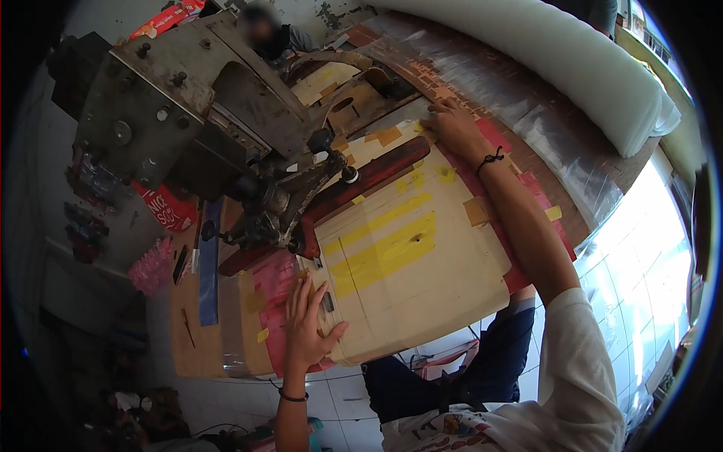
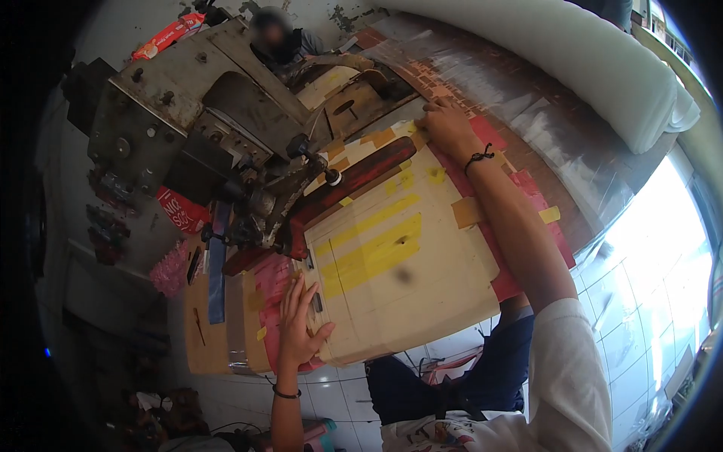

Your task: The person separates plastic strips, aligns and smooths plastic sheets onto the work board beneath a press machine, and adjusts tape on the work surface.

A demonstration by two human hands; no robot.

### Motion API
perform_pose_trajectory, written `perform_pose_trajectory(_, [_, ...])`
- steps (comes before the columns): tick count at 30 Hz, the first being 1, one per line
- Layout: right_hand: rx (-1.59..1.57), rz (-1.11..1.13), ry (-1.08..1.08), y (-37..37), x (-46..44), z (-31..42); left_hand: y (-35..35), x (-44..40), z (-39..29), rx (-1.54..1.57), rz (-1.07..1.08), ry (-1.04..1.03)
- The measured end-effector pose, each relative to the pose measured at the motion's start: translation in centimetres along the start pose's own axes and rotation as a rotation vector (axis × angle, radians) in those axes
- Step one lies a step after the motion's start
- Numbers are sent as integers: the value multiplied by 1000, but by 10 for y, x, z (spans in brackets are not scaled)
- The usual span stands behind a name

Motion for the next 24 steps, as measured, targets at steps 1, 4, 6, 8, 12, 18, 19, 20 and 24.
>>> perform_pose_trajectory(1, [-23,39,-6,4,0,3,0,0,0,0,0,2])
perform_pose_trajectory(4, [-59,108,24,8,-1,1,-1,1,-1,-1,-3,1])
perform_pose_trajectory(6, [20,124,-7,11,1,7,-1,0,1,-17,-14,-16])
perform_pose_trajectory(8, [66,113,-24,10,6,15,-2,1,1,-9,-28,-31])
perform_pose_trajectory(12, [124,100,-4,6,7,16,-4,2,3,-14,-84,-61])
perform_pose_trajectory(18, [122,242,-19,6,2,9,-2,7,5,-35,-115,-57])
perform_pose_trajectory(19, [126,203,62,8,4,8,-4,6,4,-18,-124,-50])
perform_pose_trajectory(20, [103,267,57,10,-1,-5,-5,7,4,-29,-139,-61])
perform_pose_trajectory(24, [-8,135,47,54,-7,-8,-7,10,7,-60,-185,-110])
Point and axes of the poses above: each hand's wrist, its own x-axis away from the middle knuckle, its own y-axis out of the back of the hand, z = x × y, the point moved 4 cm from there along -x, towards the middle knuckle, and after that the axes turned 3 degrees about z, right-handed, at the moved point
